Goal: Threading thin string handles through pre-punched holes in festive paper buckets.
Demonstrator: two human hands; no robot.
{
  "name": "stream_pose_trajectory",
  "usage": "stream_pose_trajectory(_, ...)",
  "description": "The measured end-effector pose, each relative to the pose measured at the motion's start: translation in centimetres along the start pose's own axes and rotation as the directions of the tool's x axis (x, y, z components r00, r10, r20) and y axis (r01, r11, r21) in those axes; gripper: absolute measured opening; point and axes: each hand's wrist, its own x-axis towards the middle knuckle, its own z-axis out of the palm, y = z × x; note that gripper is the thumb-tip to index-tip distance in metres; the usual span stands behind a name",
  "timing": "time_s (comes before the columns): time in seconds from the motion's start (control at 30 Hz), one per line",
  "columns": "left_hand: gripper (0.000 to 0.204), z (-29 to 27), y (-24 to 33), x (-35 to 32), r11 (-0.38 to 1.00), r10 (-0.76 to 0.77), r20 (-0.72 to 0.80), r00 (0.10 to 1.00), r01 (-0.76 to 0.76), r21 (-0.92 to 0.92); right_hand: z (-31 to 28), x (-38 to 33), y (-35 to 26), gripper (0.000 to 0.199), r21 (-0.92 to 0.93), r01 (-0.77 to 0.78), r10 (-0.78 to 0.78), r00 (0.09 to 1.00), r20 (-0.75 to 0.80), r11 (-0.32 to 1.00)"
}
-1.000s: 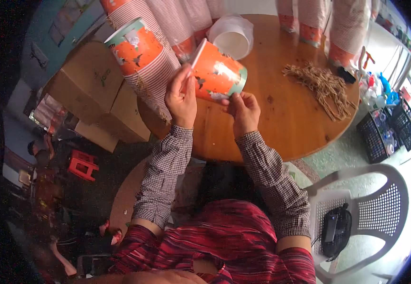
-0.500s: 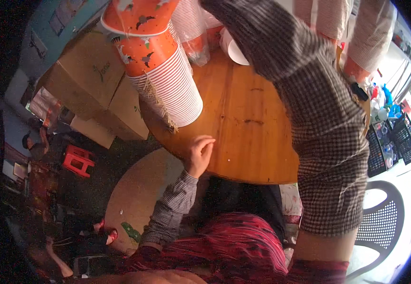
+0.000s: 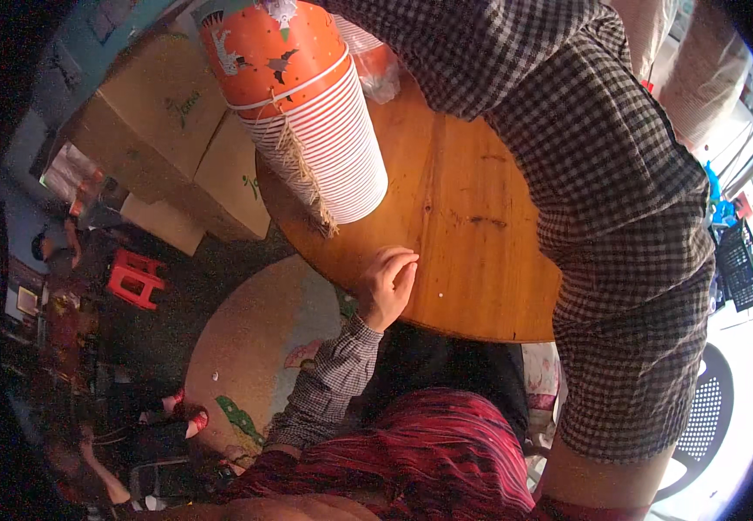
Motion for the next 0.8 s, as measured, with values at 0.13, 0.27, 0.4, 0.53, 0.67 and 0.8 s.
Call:
stream_pose_trajectory(0.13,0.01,0.1,-0.1,-0.1,1.0,-0.023,0.015,1.0,0.023,-0.013,0.1,-0.7,-0.3,0.021,0.048,0.024,-0.024,1.0,0.009,0.999)
stream_pose_trajectory(0.27,0.01,-0.1,-0.1,-0.1,0.999,-0.033,0.027,0.999,0.033,0.01,0.1,-2.0,-0.6,0.018,0.339,-0.041,0.058,0.997,-0.042,0.94)
stream_pose_trajectory(0.4,0.011,0.0,-0.2,-0.1,1.0,0.008,0.019,1.0,-0.009,0.024,0.1,-2.0,-0.7,0.02,0.235,-0.051,0.042,0.998,0.041,0.971)
stream_pose_trajectory(0.53,0.011,-0.2,-0.5,0.2,0.993,-0.096,0.03,0.995,0.098,-0.068,0.3,-5.2,2.6,0.029,0.461,0.175,-0.056,0.964,-0.26,0.87)
stream_pose_trajectory(0.67,0.011,1.5,-0.2,1.2,0.957,-0.153,0.159,0.975,0.187,-0.224,3.8,-14.2,17.2,0.021,-0.089,0.379,-0.384,0.843,-0.377,0.921)
stream_pose_trajectory(0.8,0.016,-1.1,-4.0,2.6,0.891,-0.259,0.319,0.912,0.353,-0.285,9.4,-28.0,15.2,0.012,0.832,-0.506,0.638,0.722,0.266,0.226)
